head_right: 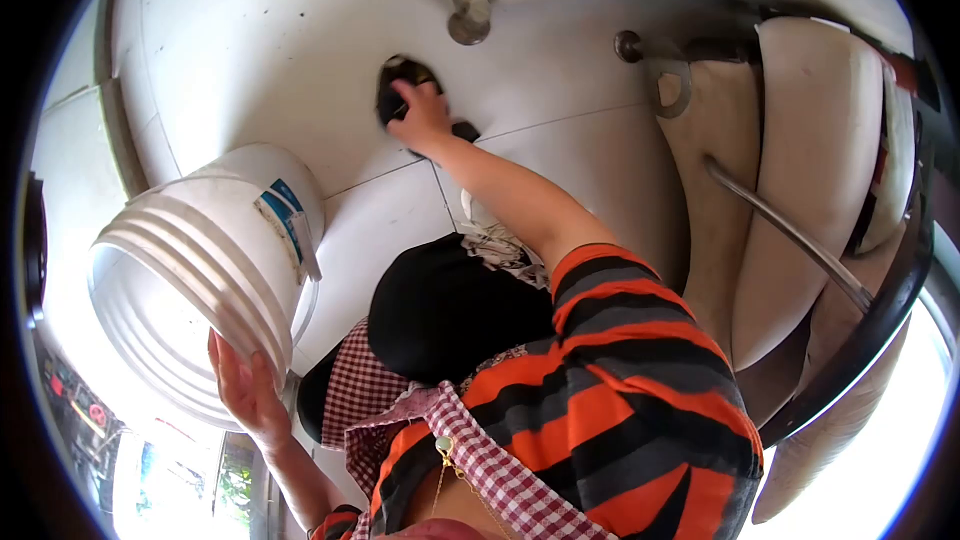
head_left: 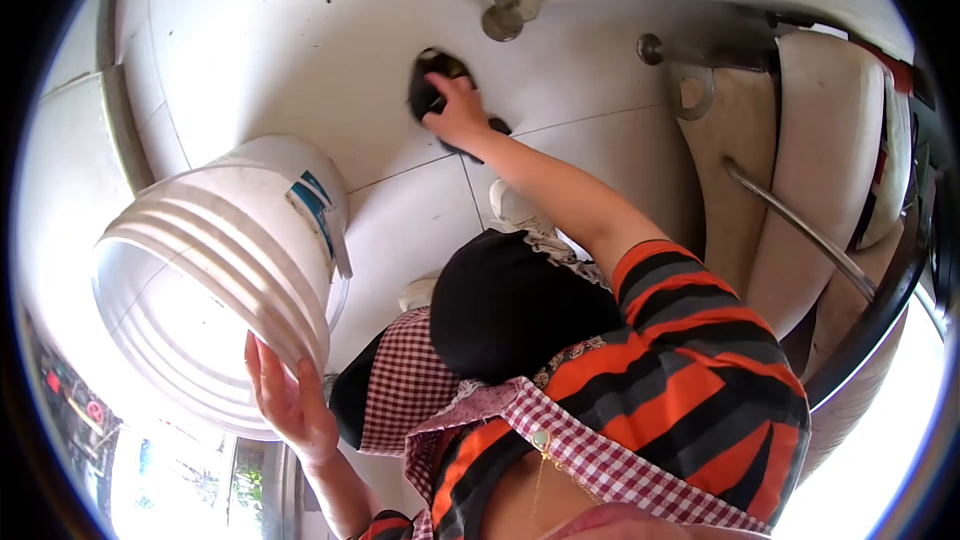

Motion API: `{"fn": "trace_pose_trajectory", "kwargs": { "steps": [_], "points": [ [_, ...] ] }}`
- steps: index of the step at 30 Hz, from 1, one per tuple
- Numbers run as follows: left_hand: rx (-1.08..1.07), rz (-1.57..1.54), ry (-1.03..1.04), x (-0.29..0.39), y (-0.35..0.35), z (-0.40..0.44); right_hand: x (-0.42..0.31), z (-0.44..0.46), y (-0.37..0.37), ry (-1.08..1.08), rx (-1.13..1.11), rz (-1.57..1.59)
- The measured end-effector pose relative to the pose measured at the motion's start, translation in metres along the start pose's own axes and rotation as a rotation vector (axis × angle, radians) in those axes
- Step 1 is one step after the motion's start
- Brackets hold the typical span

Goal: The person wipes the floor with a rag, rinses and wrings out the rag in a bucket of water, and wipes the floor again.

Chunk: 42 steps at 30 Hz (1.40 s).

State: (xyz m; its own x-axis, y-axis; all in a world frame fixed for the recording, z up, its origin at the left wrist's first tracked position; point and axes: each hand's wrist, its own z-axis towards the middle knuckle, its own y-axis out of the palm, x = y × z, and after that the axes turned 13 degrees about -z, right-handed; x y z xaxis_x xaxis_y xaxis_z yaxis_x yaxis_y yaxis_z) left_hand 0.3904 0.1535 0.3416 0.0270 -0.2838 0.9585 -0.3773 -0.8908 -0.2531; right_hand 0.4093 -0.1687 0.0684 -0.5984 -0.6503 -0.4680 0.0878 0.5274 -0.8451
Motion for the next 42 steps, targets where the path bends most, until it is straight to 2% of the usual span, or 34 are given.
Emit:
{"fn": "trace_pose_trajectory", "kwargs": {
  "steps": [1,3,4,5,6,8,9,10,13,15,18,20,21,23,26,29,30,31,33,35,37,39,41,42],
  "points": [
    [-0.006,0.017,0.007,0.001,-0.001,0.000,-0.008,-0.003,0.009,-0.100,-0.088,0.066],
    [-0.012,0.053,0.009,0.004,0.002,-0.001,0.007,-0.006,0.001,-0.171,-0.045,0.273],
    [-0.028,0.116,0.013,0.010,0.004,0.002,0.018,-0.015,-0.019,-0.081,-0.075,0.406],
    [-0.031,0.129,0.029,0.010,0.001,0.003,0.037,-0.026,-0.039,-0.111,0.065,0.413],
    [-0.037,0.140,0.046,0.009,0.001,0.004,0.071,-0.036,-0.054,-0.035,0.104,0.375],
    [-0.041,0.148,0.100,0.007,0.001,0.004,0.140,-0.052,-0.090,0.023,0.322,-0.067],
    [-0.039,0.126,0.075,0.007,0.001,0.003,0.180,-0.057,-0.092,0.203,0.307,-0.287],
    [-0.039,0.104,0.053,0.009,0.001,0.003,0.178,-0.059,-0.109,0.446,0.111,-0.401],
    [-0.016,0.106,0.039,0.000,-0.002,0.001,0.246,-0.013,-0.103,0.293,0.150,-0.731],
    [-0.006,0.096,0.018,0.002,-0.005,-0.005,0.226,0.037,-0.141,0.484,0.035,-0.605],
    [-0.019,0.038,-0.010,0.009,-0.001,-0.002,0.230,0.034,-0.144,0.284,-0.016,-0.778],
    [-0.026,0.028,0.002,0.011,0.001,0.003,0.217,-0.035,-0.111,0.140,0.032,-0.820],
    [-0.030,0.033,0.001,0.013,0.001,0.004,0.187,-0.050,-0.121,0.335,-0.253,-0.602],
    [-0.029,0.032,-0.020,0.014,-0.001,0.003,0.210,-0.039,-0.113,0.275,-0.118,-0.657],
    [0.001,-0.005,-0.027,0.009,0.002,0.001,0.234,0.019,-0.130,0.195,-0.028,-0.695],
    [-0.019,0.015,-0.003,0.010,-0.001,0.003,0.227,-0.009,-0.128,0.155,-0.057,-0.619],
    [-0.024,0.036,-0.002,0.011,-0.001,0.003,0.241,-0.034,-0.109,0.026,0.108,-0.653],
    [-0.031,0.055,-0.014,0.011,-0.001,0.002,0.230,-0.053,-0.111,0.182,-0.060,-0.606],
    [-0.029,0.067,0.006,0.010,-0.001,0.001,0.267,-0.039,-0.107,-0.035,0.108,-0.539],
    [-0.025,0.077,0.019,0.009,-0.003,0.001,0.275,0.010,-0.121,0.268,-0.008,-0.461],
    [-0.006,0.069,0.043,0.009,-0.001,0.001,0.253,0.032,-0.135,0.427,-0.026,-0.520],
    [-0.004,0.075,0.040,0.011,0.001,0.002,0.198,0.034,-0.114,0.462,0.057,-0.712],
    [-0.009,0.079,0.055,0.010,0.002,0.005,0.159,0.013,-0.081,0.261,0.028,-0.738],
    [-0.015,0.084,0.061,0.008,0.000,0.005,0.130,0.002,-0.068,0.199,-0.029,-0.656]
  ]
}}
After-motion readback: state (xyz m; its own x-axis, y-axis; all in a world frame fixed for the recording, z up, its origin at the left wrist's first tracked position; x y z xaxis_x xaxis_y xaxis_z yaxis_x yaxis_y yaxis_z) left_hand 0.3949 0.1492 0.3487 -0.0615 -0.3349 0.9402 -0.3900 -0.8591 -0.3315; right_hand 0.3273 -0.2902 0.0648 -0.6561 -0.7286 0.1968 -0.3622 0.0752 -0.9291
